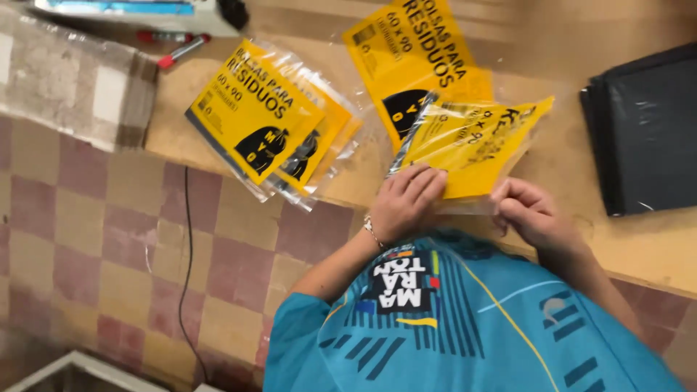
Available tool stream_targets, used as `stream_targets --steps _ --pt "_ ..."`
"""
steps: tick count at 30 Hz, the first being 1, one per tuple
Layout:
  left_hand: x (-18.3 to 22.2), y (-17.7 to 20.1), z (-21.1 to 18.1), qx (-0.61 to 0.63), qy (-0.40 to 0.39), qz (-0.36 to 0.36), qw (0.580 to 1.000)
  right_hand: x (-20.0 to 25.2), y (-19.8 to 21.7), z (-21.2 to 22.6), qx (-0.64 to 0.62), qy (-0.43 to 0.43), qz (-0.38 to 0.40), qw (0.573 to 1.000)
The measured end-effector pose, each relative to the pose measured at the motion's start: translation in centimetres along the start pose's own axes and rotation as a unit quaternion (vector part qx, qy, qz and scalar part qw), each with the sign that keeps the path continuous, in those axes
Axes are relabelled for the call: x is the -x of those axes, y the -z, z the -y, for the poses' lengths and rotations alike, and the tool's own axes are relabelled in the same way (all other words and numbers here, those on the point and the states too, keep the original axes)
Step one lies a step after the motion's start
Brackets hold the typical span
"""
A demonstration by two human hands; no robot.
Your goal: Packaging black plastic bags into yellow printed sleeves at a manual packaging station.
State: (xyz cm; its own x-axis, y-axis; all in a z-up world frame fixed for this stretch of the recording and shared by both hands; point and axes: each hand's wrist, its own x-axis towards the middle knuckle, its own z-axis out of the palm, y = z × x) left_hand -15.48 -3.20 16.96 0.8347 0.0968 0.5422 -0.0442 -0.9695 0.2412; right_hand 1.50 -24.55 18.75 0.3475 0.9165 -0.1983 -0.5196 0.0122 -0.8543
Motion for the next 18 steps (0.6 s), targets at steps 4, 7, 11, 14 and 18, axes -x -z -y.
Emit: stream_targets --steps 4,7,11,14,18 --pt "-1.2 0.7 4.9 0.134 0.008 -0.018 0.991 -1.4 -0.8 3.4 0.06 0.099 0.078 0.99" --pt "-2.9 6.5 8.4 -0.024 0.057 -0.075 0.995 -1.3 4.9 2.2 0.459 0.092 -0.056 0.882" --pt "-6.8 15.0 10.4 -0.255 0.032 -0.279 0.925 1.9 15.8 -2.1 0.82 0.105 -0.315 0.467" --pt "-3.6 14.4 14.2 -0.33 0.039 -0.274 0.902 4.7 21.0 -4.0 0.828 0.064 -0.383 0.405" --pt "2.6 7.8 19.4 -0.4 0.093 -0.1 0.906 5.9 22.2 -5.2 0.847 0.051 -0.372 0.376"
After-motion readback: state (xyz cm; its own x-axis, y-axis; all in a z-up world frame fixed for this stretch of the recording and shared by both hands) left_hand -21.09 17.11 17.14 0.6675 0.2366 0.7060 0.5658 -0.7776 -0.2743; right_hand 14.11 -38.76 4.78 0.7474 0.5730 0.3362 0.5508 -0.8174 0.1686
